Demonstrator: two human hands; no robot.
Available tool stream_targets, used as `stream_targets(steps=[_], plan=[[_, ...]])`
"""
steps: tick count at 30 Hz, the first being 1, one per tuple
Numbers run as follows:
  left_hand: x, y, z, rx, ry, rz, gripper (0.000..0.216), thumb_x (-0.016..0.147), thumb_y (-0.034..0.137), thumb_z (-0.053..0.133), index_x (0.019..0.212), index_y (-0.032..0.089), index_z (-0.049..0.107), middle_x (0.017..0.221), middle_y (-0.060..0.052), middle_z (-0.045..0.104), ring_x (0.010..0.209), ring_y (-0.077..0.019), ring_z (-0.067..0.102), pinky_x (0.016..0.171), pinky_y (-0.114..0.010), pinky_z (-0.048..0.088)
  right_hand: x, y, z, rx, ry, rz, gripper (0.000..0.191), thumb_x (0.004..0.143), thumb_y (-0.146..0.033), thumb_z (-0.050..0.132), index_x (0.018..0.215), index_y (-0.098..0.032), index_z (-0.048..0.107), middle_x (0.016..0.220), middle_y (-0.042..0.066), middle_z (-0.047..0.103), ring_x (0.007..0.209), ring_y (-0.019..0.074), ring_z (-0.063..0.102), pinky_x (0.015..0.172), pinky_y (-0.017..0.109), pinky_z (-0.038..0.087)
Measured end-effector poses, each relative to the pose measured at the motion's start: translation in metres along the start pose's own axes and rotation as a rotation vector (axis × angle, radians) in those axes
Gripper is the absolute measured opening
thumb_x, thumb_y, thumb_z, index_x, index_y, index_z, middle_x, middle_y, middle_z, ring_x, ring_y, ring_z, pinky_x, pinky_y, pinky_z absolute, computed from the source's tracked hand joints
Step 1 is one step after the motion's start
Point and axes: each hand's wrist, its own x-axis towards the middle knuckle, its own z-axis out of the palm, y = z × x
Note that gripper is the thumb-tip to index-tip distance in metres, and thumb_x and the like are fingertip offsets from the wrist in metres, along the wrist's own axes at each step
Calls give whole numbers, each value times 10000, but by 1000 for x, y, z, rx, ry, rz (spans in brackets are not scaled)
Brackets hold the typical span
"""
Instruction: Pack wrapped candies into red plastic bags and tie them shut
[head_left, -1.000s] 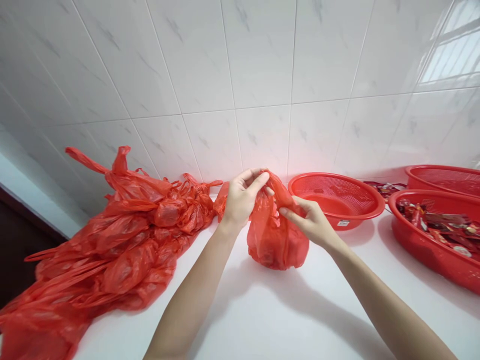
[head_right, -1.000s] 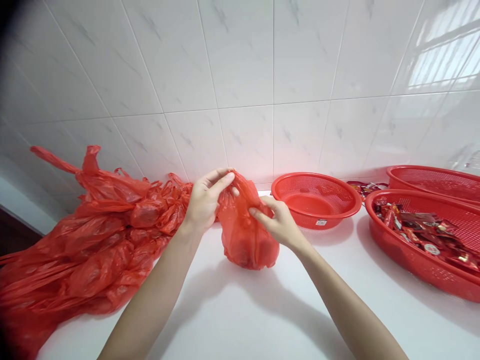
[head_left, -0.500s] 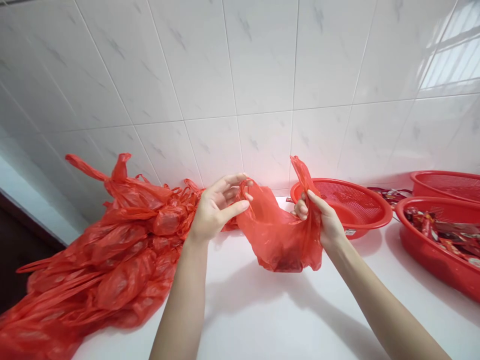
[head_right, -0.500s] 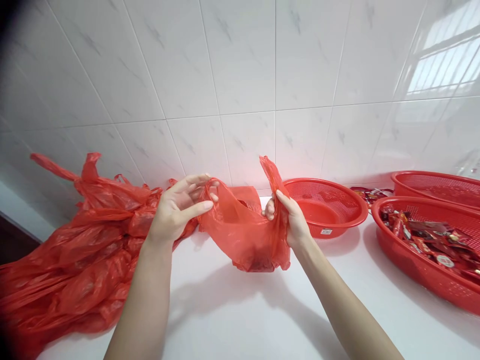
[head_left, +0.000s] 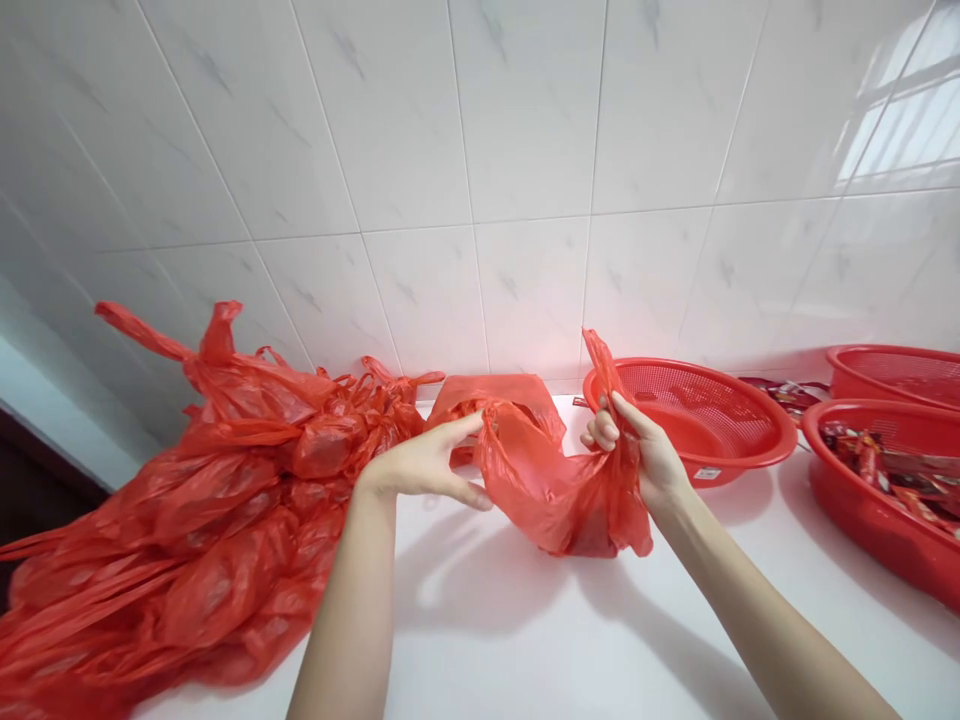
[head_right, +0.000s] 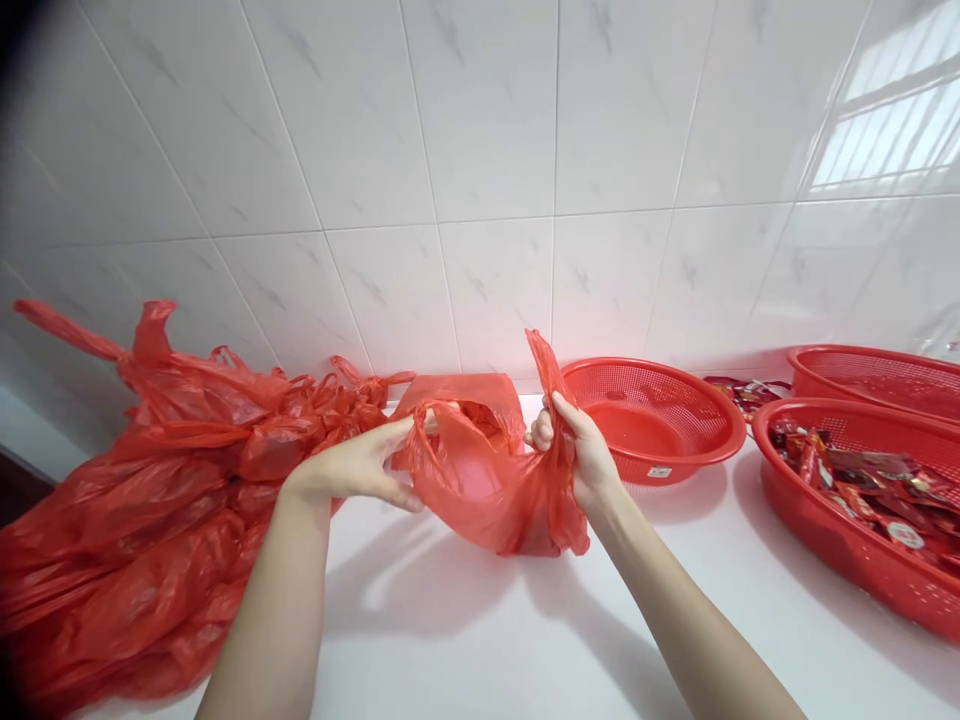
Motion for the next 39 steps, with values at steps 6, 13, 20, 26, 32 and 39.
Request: stream_targets(steps=[6, 13, 20, 26, 32, 39], plan=[[6, 16, 12, 27, -32, 92, 626, 687, 298, 846, 1287, 274, 670, 1308, -85, 670, 1245, -308, 598, 1047, -434, 497, 2, 5, -3, -56, -1, 50, 443, 750, -494, 773, 576, -206, 485, 540, -24, 449, 573, 140, 496, 591, 282, 453], [15, 25, 21, -54, 79, 127, 256, 829, 420, 712, 985, 240, 805, 1174, -118, 729, 1190, -330, 629, 986, -433, 531, 1, 9, -8, -88, -69, 45, 527, 834, -500, 679, 504, -210, 389, 467, -37, 343, 482, 114, 365, 564, 281, 417], [-3, 29, 12, -178, -48, 146, 875, 554, 601, 880, 1330, 266, 657, 1422, -138, 588, 1368, -414, 482, 1103, -529, 436, 2, 8, 1, 14, -11, -19, 351, 766, -443, 743, 638, -219, 505, 443, -80, 308, 434, 92, 271, 541, 271, 426], [-7, 36, 21, 12, 83, -23, 755, 592, 398, 907, 1298, 283, 667, 1418, -113, 598, 1369, -373, 493, 1139, -539, 396, 4, 9, -1, 43, 44, -14, 288, 744, -439, 763, 752, -208, 592, 445, -89, 337, 438, 91, 289, 523, 253, 405], [-1, 49, 33, 92, 77, 87, 566, 685, 338, 860, 1226, 277, 707, 1265, -81, 695, 1240, -325, 605, 1047, -448, 502, 1, 5, -2, 28, 85, -43, 277, 754, -420, 767, 755, -206, 591, 453, -83, 361, 457, 93, 313, 537, 239, 412], [8, 44, 39, -39, 290, 250, 218, 910, 345, 651, 967, 168, 765, 962, -83, 746, 925, -233, 689, 825, -325, 558, -9, 2, 7, -156, 85, -47, 288, 771, -438, 735, 797, -183, 604, 445, -75, 421, 444, 85, 354, 522, 231, 392]])
